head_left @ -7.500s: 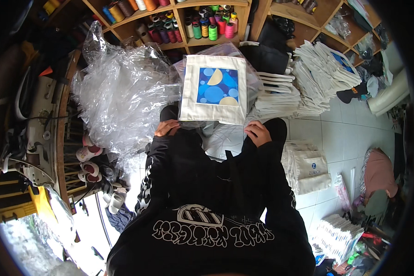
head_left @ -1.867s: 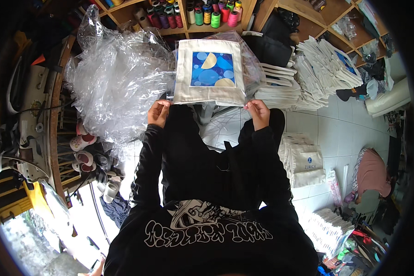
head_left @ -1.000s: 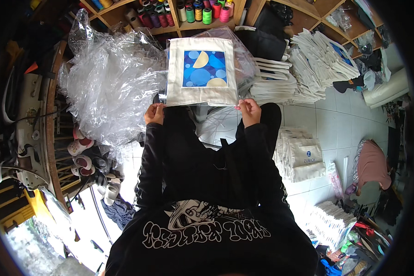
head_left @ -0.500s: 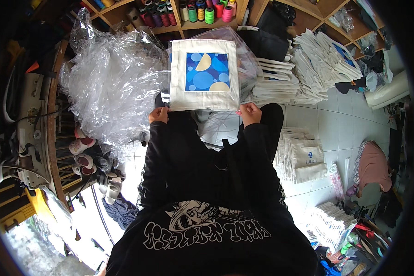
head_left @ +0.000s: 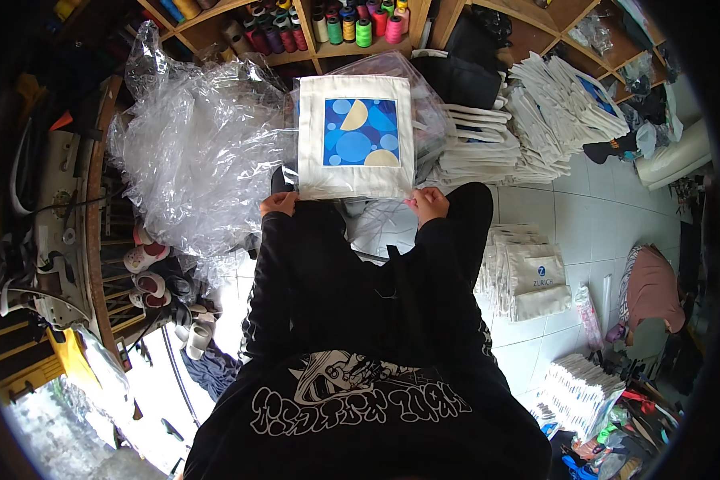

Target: A person is packaging printed tote bags into plastic sleeves and stacking them.

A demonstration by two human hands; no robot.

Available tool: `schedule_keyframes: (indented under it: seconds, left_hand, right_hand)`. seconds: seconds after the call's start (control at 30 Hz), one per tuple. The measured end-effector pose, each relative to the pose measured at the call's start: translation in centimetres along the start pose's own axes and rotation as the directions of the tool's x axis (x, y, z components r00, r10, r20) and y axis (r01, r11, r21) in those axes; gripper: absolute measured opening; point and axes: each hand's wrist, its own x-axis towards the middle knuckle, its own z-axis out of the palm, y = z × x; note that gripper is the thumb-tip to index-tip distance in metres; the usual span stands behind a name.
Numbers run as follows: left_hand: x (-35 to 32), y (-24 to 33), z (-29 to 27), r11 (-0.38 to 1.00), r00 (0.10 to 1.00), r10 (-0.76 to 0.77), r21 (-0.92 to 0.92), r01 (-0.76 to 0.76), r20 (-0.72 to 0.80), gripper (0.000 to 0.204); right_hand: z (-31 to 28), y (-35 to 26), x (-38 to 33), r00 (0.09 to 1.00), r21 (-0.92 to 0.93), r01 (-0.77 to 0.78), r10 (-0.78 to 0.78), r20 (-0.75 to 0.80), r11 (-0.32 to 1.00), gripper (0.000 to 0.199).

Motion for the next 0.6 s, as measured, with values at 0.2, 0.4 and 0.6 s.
schedule_keyframes:
  seconds: [0.2, 0.4, 0.6]
  left_hand:
    - [0.8, -0.5, -0.5, 1.0, 0.995, 0.016, 0.01, -0.017, 0.093, 0.018]
    - [0.9, 0.0, -0.2, 0.999, 0.986, -0.042, -0.024, 0.046, 0.159, 0.018]
    - [2.1, -0.8, -0.7, 0.975, 0.967, -0.127, -0.149, 0.162, 0.221, 0.016]
  right_hand:
    - [0.7, -0.9, -1.2, 0.996, 0.118, -0.087, 0.087, 0.006, 0.989, 0.015]
    - [-0.9, 0.3, -0.4, 0.974, 0.275, -0.213, 0.182, 0.131, 0.938, 0.014]
    - [-1.3, 0.2, -0.2, 0.96, 0.288, -0.247, 0.194, 0.202, 0.925, 0.013]
